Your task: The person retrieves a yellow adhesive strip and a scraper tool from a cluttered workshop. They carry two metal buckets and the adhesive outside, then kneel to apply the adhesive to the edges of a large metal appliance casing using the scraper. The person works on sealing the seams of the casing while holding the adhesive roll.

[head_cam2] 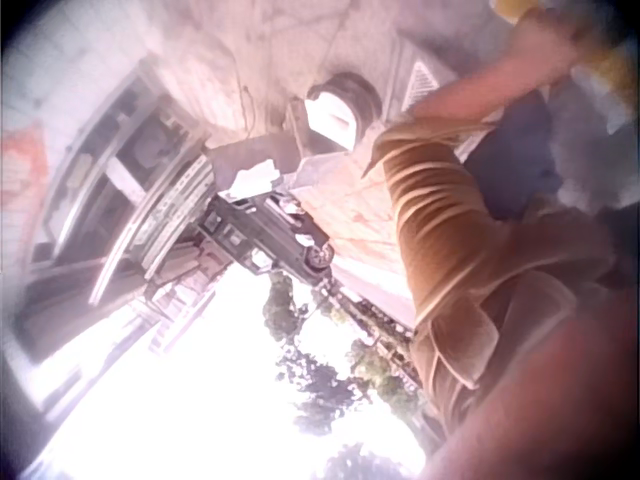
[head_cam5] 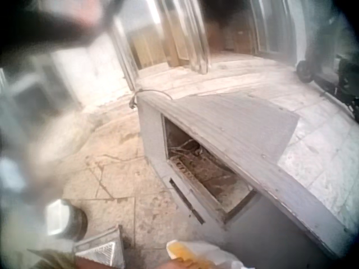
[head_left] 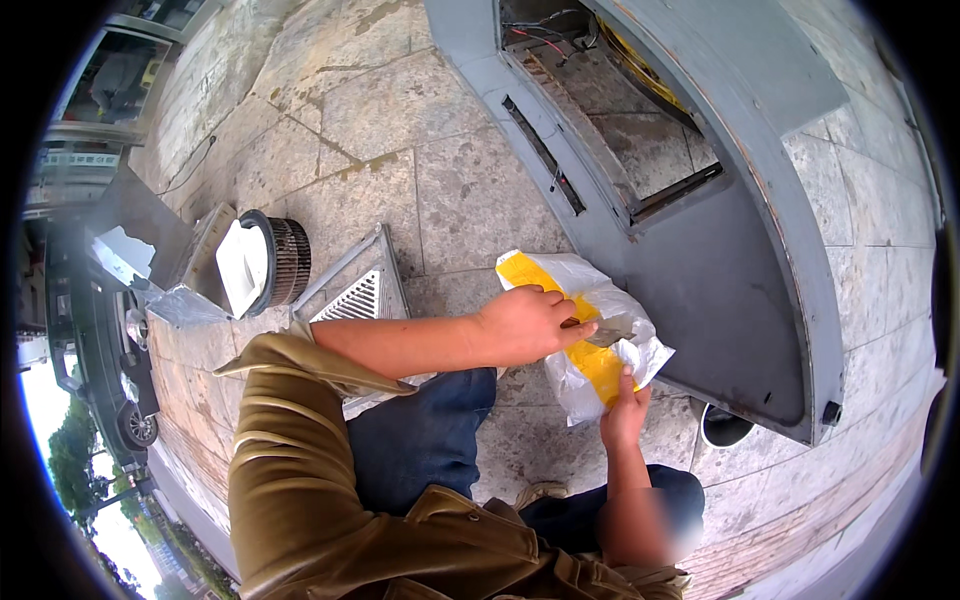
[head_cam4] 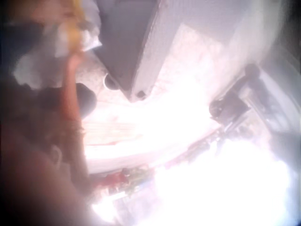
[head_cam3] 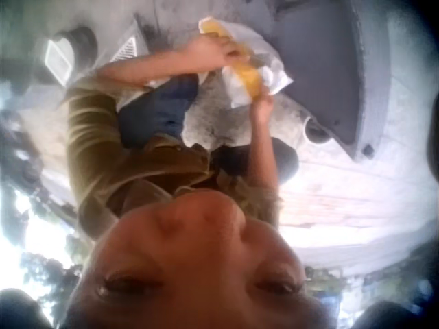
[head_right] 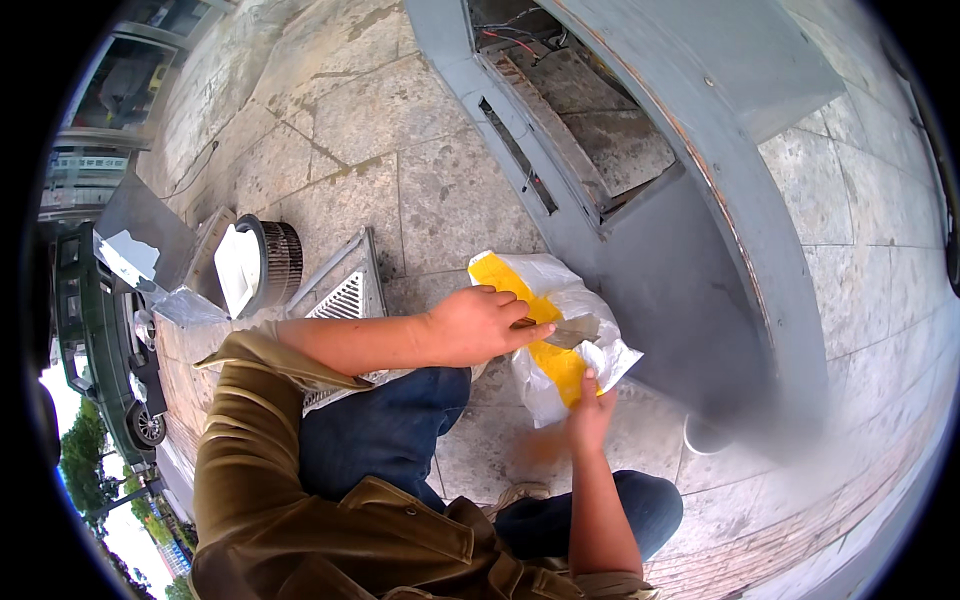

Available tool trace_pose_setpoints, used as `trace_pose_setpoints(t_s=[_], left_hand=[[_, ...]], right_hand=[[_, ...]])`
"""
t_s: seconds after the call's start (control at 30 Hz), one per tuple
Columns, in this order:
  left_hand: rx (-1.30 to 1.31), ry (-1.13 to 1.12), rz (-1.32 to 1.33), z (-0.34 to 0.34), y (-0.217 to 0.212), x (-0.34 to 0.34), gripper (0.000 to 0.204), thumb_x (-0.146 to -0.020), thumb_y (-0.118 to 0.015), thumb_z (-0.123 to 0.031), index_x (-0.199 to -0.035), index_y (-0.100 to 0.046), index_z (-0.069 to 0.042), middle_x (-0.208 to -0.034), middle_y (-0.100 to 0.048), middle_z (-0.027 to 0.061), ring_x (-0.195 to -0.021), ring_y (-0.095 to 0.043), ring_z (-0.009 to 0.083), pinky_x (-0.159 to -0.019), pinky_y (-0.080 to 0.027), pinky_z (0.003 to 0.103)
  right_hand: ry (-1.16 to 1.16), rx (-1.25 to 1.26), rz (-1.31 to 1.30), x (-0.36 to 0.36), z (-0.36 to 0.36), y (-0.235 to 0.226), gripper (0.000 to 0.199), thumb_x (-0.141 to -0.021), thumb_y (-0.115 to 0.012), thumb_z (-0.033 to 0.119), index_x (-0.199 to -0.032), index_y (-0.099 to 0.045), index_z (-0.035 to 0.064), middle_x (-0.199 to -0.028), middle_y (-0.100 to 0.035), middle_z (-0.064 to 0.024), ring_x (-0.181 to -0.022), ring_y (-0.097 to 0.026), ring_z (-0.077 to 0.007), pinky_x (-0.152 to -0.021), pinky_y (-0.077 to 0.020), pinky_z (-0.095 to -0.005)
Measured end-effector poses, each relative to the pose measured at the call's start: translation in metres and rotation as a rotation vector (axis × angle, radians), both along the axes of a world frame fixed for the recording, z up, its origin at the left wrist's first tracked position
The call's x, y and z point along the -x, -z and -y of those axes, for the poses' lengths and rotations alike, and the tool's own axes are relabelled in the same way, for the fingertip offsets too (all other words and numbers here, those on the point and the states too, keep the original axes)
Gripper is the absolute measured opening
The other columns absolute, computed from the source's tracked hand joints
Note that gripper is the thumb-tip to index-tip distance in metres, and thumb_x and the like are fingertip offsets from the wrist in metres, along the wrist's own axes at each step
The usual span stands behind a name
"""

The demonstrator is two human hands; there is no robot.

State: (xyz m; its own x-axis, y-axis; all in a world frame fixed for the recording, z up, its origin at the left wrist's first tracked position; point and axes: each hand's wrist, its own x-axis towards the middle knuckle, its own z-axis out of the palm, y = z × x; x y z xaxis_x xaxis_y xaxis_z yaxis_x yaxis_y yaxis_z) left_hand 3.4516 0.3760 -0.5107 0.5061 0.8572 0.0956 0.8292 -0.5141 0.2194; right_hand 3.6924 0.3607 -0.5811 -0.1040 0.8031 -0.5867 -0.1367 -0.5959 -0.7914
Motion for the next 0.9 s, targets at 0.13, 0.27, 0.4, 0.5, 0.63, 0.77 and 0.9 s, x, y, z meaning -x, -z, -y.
trace_pose_setpoints(t_s=[0.13,0.27,0.4,0.5,0.63,0.77,0.9], left_hand=[[0.247,-0.034,0.147,-0.004,0.001,0.004,0.045,-0.072,-0.061,-0.015,-0.117,-0.06,-0.02,-0.083,-0.058,0.0017,-0.076,-0.06,0.0198,-0.063,-0.05,0.033],[0.491,-0.133,0.282,-0.019,-0.02,0.032,0.049,-0.075,-0.062,-0.013,-0.123,-0.058,-0.023,-0.085,-0.06,0.004,-0.079,-0.062,0.0222,-0.065,-0.05,0.034],[0.413,-0.406,0.418,-0.052,-0.016,0.078,0.047,-0.079,-0.061,-0.013,-0.126,-0.055,-0.021,-0.096,-0.063,0.0105,-0.084,-0.063,0.0277,-0.074,-0.05,0.036],[0.271,-0.677,0.55,-0.075,0.013,0.119,0.045,-0.083,-0.059,-0.015,-0.127,-0.053,-0.016,-0.103,-0.064,0.0137,-0.09,-0.063,0.0292,-0.079,-0.049,0.034],[0.234,-0.917,0.645,-0.114,0.046,0.14,0.045,-0.084,-0.058,-0.02,-0.128,-0.051,-0.011,-0.106,-0.064,0.0161,-0.096,-0.061,0.0316,-0.084,-0.047,0.034],[0.177,-1.025,0.531,-0.161,0.078,0.152,0.046,-0.084,-0.056,-0.021,-0.128,-0.05,-0.008,-0.107,-0.062,0.0182,-0.099,-0.059,0.034,-0.087,-0.046,0.038],[0.145,-1.027,0.45,-0.203,0.092,0.16,0.046,-0.083,-0.054,-0.018,-0.127,-0.049,-0.006,-0.107,-0.061,0.0213,-0.1,-0.057,0.0367,-0.086,-0.046,0.041]], right_hand=[[-0.049,-0.072,0.068,-0.001,-0.002,0.001,0.032,-0.091,-0.056,0.024,-0.107,-0.056,-0.0038,-0.098,-0.06,-0.0064,-0.087,-0.055,-0.0137,-0.077,-0.0432,-0.0282],[-0.06,-0.102,0.128,-0.011,-0.003,0.017,0.019,-0.091,-0.057,0.015,-0.104,-0.056,0.0014,-0.096,-0.061,-0.0043,-0.085,-0.058,-0.0132,-0.076,-0.0463,-0.0283],[-0.048,-0.111,0.194,-0.018,-0.004,0.022,0.025,-0.091,-0.056,0.017,-0.106,-0.057,-0.0031,-0.097,-0.062,-0.0073,-0.086,-0.057,-0.0144,-0.076,-0.0444,-0.0287],[-0.038,-0.08,0.206,-0.022,-0.003,0.017,0.03,-0.091,-0.055,0.019,-0.108,-0.056,-0.0054,-0.098,-0.062,-0.0093,-0.087,-0.056,-0.0153,-0.078,-0.0434,-0.0291],[-0.044,-0.034,0.278,-0.029,-0.005,0.008,0.032,-0.091,-0.055,0.02,-0.11,-0.054,-0.0053,-0.099,-0.061,-0.0097,-0.087,-0.056,-0.0157,-0.078,-0.0437,-0.0292],[-0.11,-0.074,0.337,-0.023,-0.009,-0.007,0.034,-0.09,-0.056,0.022,-0.11,-0.054,-0.0055,-0.098,-0.061,-0.0098,-0.086,-0.056,-0.0156,-0.076,-0.0445,-0.029],[-0.086,-0.044,0.432,-0.023,-0.012,-0.009,0.035,-0.09,-0.058,0.025,-0.107,-0.054,-0.0055,-0.096,-0.06,-0.0096,-0.084,-0.056,-0.0147,-0.072,-0.0452,-0.0283]])
